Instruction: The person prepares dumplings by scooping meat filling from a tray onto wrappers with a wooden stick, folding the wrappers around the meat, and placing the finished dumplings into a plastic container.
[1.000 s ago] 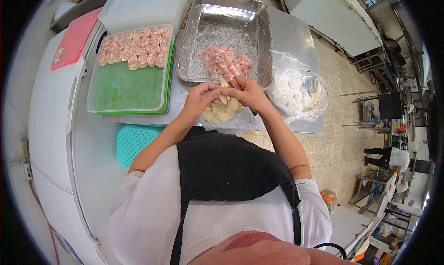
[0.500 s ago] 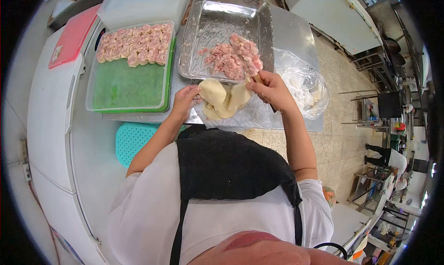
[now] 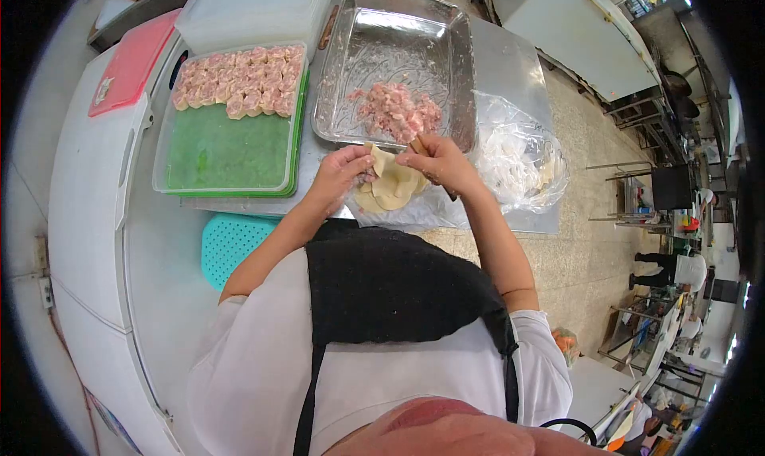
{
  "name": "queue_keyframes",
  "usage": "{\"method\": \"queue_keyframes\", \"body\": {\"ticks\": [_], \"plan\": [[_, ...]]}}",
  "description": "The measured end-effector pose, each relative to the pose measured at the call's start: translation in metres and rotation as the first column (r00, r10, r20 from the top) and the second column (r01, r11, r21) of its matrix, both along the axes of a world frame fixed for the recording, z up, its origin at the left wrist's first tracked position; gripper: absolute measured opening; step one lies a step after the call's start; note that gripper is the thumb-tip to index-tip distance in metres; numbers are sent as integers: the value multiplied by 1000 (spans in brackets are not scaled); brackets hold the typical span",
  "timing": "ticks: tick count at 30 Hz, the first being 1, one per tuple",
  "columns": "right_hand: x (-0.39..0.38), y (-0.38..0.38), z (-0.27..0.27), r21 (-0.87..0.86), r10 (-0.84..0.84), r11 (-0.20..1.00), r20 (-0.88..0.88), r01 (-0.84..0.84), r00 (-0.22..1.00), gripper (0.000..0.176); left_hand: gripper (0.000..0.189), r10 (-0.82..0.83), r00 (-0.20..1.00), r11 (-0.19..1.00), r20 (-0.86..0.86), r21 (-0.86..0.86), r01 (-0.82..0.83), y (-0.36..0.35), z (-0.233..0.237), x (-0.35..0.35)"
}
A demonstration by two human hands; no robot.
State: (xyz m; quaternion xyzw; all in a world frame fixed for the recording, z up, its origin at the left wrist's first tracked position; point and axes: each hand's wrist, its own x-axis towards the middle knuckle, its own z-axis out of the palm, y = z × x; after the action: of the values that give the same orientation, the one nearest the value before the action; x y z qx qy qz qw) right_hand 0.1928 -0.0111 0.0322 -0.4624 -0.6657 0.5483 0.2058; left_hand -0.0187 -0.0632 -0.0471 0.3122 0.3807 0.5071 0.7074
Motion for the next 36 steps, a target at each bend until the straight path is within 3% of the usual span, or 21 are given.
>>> {"method": "queue_keyframes", "body": {"ticks": [2,4,6,8,10,12,18,21,22,25,27,31,35,36], "plan": [[-5,1,-13,20,12,1000,17,-12,1000,28,22,-11,1000,1000,-1,27,11,1,4,4],[-13,0,-16,98,31,995,-11,-29,999,27,17,-56,993,994,-105,89,66,1,17,8],[-17,-4,-10,38,-4,999,1,4,1000,34,16,-44,976,989,-212,129,72,1,24,11],[-16,-3,-13,125,5,992,-17,-2,1000,30,14,-15,933,959,-361,259,115,2,21,7],[-13,-4,-10,-102,-9,995,-146,-6,989,26,14,25,904,939,-428,320,125,1,21,7],[-11,-5,-5,-68,-11,998,-176,-1,984,24,17,64,945,946,-321,321,45,4,11,8],[-10,-2,-5,-114,-25,993,-209,1,978,23,11,61,917,934,-394,347,87,3,18,10],[-8,0,-6,-83,-97,993,-228,80,969,24,19,-73,995,976,62,209,59,1,24,10],[-7,0,-9,-77,-106,993,-236,90,966,24,19,-85,995,974,54,215,72,0,27,9],[0,2,-12,-41,-148,989,-289,142,946,24,27,-46,965,992,259,128,13,0,30,1],[7,1,-8,-258,-103,965,-254,35,962,22,28,-58,951,992,303,123,21,-2,32,-2],[10,-1,-3,-227,-22,972,-349,-62,937,20,20,-11,913,1000,408,15,5,1,35,-5],[10,-1,3,-239,-32,970,-288,-40,957,19,23,97,974,993,205,-79,-82,5,10,-8],[8,-1,4,-222,-35,975,-271,-27,962,19,23,158,987,987,11,1,-158,3,9,-4]]}}
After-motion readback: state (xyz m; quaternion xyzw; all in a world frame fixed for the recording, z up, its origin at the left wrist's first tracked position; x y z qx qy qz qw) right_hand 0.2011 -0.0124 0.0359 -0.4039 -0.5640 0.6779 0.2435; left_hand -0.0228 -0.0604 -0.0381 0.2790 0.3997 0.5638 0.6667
